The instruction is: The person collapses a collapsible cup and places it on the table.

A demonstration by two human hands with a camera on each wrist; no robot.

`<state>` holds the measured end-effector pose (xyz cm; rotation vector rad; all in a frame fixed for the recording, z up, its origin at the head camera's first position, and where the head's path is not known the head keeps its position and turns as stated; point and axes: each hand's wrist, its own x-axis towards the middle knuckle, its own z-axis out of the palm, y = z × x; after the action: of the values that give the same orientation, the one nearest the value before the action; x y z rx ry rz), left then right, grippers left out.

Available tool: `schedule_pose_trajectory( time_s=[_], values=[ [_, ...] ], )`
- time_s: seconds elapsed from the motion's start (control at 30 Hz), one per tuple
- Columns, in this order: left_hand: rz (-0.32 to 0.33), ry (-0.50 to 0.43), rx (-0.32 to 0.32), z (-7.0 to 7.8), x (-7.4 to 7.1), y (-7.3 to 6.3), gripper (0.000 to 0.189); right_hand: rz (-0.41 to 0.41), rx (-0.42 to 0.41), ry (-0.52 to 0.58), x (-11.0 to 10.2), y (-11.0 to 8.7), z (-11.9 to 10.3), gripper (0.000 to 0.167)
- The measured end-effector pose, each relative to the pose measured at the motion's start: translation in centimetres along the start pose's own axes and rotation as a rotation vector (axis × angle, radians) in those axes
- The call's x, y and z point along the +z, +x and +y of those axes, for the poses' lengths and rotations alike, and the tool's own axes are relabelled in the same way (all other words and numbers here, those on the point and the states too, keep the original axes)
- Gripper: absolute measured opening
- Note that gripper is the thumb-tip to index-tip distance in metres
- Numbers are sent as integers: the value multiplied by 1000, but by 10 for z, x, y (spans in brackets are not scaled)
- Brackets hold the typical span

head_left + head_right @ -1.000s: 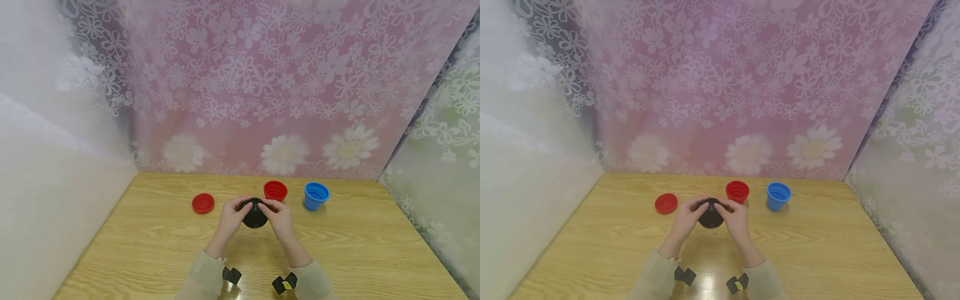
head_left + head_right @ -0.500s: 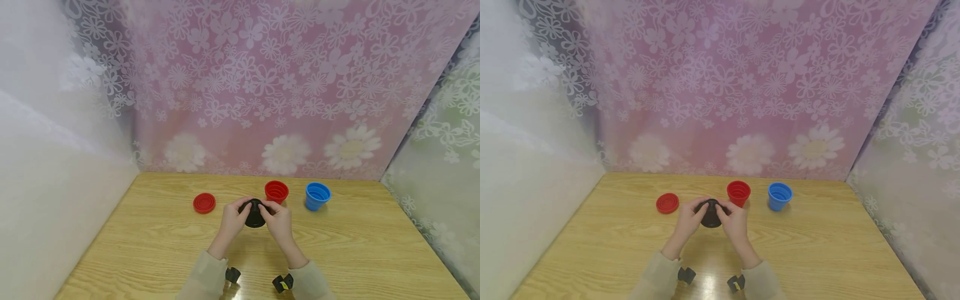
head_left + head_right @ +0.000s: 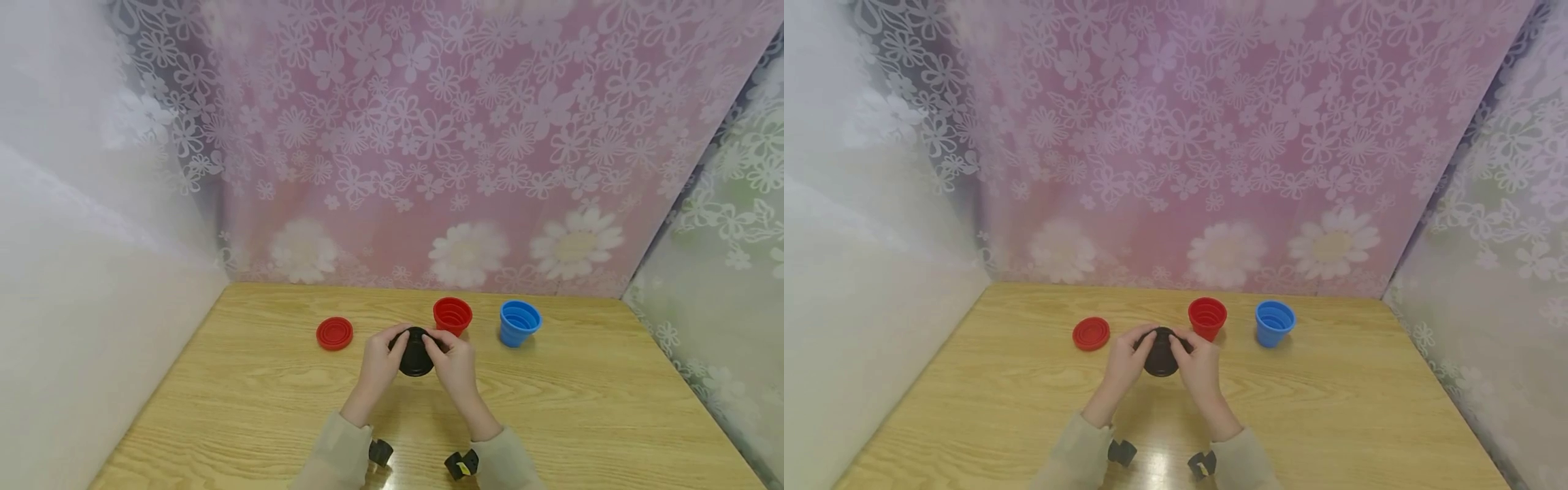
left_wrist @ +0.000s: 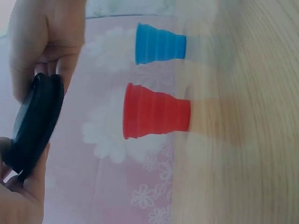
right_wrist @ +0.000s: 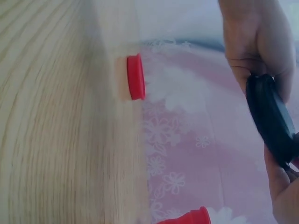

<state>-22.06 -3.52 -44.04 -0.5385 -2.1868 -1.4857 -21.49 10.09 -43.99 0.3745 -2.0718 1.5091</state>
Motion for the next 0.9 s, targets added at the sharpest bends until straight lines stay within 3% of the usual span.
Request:
schedule_pose_trajectory(
  time_s=[0.27,0.4,0.5,0.6,0.73,0.9],
  values=[
    [-43,-229,-203,1,-5,3,24,-68,300,237,-6,4,0,20],
    [-61,-305,-308,17,-12,3,23,-72,403,312,-8,4,-1,22],
    [-80,-388,-406,26,-19,3,27,-44,430,344,-9,4,-3,24],
    [-106,-462,-497,27,-23,3,33,-13,428,355,-11,5,-4,25],
    [-137,-470,-543,25,-26,3,33,-19,431,352,-13,6,-4,25],
    [-119,-453,-567,22,-26,2,32,-68,485,345,-16,9,0,30]
  ],
)
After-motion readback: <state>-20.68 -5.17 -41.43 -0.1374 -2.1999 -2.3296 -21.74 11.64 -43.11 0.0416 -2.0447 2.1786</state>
